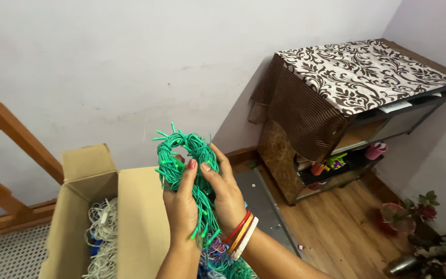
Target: The person picks up coiled string lights one at a time from a metal tray and a pile beside an open cardboard box, arranges each coil in their hands, and places the coils into the box, which gradually fills with white, green, blue and multicolored light strands.
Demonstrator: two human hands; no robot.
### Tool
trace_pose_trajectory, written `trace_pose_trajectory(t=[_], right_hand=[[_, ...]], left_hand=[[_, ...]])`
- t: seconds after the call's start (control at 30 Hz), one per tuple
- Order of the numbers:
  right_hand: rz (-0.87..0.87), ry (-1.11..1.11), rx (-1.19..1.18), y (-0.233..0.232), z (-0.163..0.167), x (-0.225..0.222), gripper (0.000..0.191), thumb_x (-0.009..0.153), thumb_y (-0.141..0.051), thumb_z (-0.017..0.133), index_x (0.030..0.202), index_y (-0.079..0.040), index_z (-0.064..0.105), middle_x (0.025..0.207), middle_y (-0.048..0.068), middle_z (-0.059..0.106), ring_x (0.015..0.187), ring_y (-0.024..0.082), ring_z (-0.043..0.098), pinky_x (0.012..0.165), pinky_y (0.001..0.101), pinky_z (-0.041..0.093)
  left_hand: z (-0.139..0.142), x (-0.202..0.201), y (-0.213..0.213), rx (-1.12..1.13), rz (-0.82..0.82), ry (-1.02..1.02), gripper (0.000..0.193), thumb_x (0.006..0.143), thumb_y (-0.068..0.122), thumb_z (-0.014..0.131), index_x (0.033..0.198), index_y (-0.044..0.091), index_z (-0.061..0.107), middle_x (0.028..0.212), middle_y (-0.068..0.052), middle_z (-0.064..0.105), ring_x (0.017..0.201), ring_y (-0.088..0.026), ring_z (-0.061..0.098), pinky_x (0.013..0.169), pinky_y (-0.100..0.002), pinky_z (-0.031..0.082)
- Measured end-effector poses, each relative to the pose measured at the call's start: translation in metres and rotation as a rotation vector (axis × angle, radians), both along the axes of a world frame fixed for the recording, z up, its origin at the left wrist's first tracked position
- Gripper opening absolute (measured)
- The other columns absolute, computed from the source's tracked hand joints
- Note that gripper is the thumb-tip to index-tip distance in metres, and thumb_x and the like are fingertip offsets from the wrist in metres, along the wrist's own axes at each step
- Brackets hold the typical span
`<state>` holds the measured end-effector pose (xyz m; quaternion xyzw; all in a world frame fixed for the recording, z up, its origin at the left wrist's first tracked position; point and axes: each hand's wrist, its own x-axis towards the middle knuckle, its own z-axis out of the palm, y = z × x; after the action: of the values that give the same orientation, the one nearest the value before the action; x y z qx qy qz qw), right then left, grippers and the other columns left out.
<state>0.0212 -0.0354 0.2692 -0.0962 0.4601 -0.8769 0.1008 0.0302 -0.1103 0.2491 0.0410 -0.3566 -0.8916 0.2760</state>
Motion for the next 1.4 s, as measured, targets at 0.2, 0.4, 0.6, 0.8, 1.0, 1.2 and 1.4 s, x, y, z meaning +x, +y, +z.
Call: trace_pose_trajectory(t=[0.2, 0.4, 0.6, 0.8, 1.0, 1.2, 1.4], right_hand=[[0.014, 0.031, 0.032, -0.029, -0.001, 0.018, 0.062, 0.092, -0.013, 0.061, 0.151, -0.008, 0.041, 0.132, 0.012, 0.063, 0.117, 0.020, 0.062, 0.100, 0.0321, 0.050], [0.019, 0.051, 0.074, -0.058, -0.007, 0.037, 0.062, 0.093, -0.009, 0.061, 0.151, -0.009, 0.040, 0.132, 0.011, 0.062, 0.118, 0.018, 0.061, 0.101, 0.0308, 0.049], [0.010, 0.046, 0.041, -0.081, -0.008, 0.055, 0.062, 0.092, -0.007, 0.062, 0.150, -0.007, 0.039, 0.134, 0.010, 0.061, 0.121, 0.019, 0.060, 0.103, 0.0323, 0.048], [-0.030, 0.045, 0.107, -0.099, -0.009, 0.068, 0.064, 0.091, -0.008, 0.064, 0.150, -0.007, 0.039, 0.137, 0.012, 0.060, 0.122, 0.019, 0.060, 0.104, 0.0323, 0.048], [0.026, 0.048, 0.186, -0.117, -0.016, 0.074, 0.076, 0.084, -0.014, 0.074, 0.149, -0.006, 0.036, 0.141, 0.012, 0.059, 0.126, 0.020, 0.060, 0.106, 0.0351, 0.048], [0.094, 0.074, 0.326, -0.148, -0.031, 0.068, 0.086, 0.075, -0.025, 0.084, 0.145, 0.000, 0.040, 0.141, 0.017, 0.056, 0.126, 0.026, 0.060, 0.106, 0.0419, 0.050], [0.102, 0.214, 0.635, -0.190, -0.054, 0.064, 0.110, 0.073, -0.032, 0.092, 0.158, -0.001, 0.029, 0.148, 0.022, 0.049, 0.138, 0.027, 0.048, 0.111, 0.0384, 0.043]], left_hand=[[0.001, 0.017, -0.032, 0.035, 0.003, -0.032, 0.023, 0.094, 0.012, 0.066, 0.113, -0.001, 0.069, 0.105, -0.008, 0.073, 0.095, -0.016, 0.068, 0.084, -0.031, 0.055], [-0.007, 0.026, -0.061, 0.071, 0.018, -0.060, 0.021, 0.093, 0.011, 0.067, 0.111, 0.001, 0.069, 0.105, -0.007, 0.073, 0.094, -0.016, 0.068, 0.081, -0.031, 0.054], [-0.017, 0.036, -0.086, 0.027, -0.020, -0.023, 0.020, 0.094, 0.009, 0.068, 0.112, 0.000, 0.069, 0.104, -0.008, 0.072, 0.093, -0.016, 0.067, 0.081, -0.031, 0.053], [-0.024, 0.046, -0.109, -0.040, -0.074, 0.022, 0.022, 0.097, 0.013, 0.067, 0.115, 0.001, 0.067, 0.106, -0.005, 0.068, 0.097, -0.013, 0.063, 0.084, -0.029, 0.051], [-0.022, 0.063, -0.148, -0.152, -0.162, -0.002, 0.036, 0.100, 0.029, 0.068, 0.121, 0.001, 0.063, 0.107, -0.004, 0.064, 0.095, -0.013, 0.060, 0.081, -0.032, 0.051], [-0.021, 0.081, -0.204, -0.039, -0.275, -0.096, 0.060, 0.093, 0.050, 0.056, 0.128, 0.003, 0.063, 0.120, -0.010, 0.072, 0.105, -0.017, 0.069, 0.089, -0.033, 0.056], [-0.048, 0.089, -0.244, -0.092, -0.271, -0.146, 0.063, 0.097, 0.049, 0.057, 0.141, 0.004, 0.058, 0.130, -0.010, 0.063, 0.111, -0.019, 0.061, 0.094, -0.037, 0.051]])
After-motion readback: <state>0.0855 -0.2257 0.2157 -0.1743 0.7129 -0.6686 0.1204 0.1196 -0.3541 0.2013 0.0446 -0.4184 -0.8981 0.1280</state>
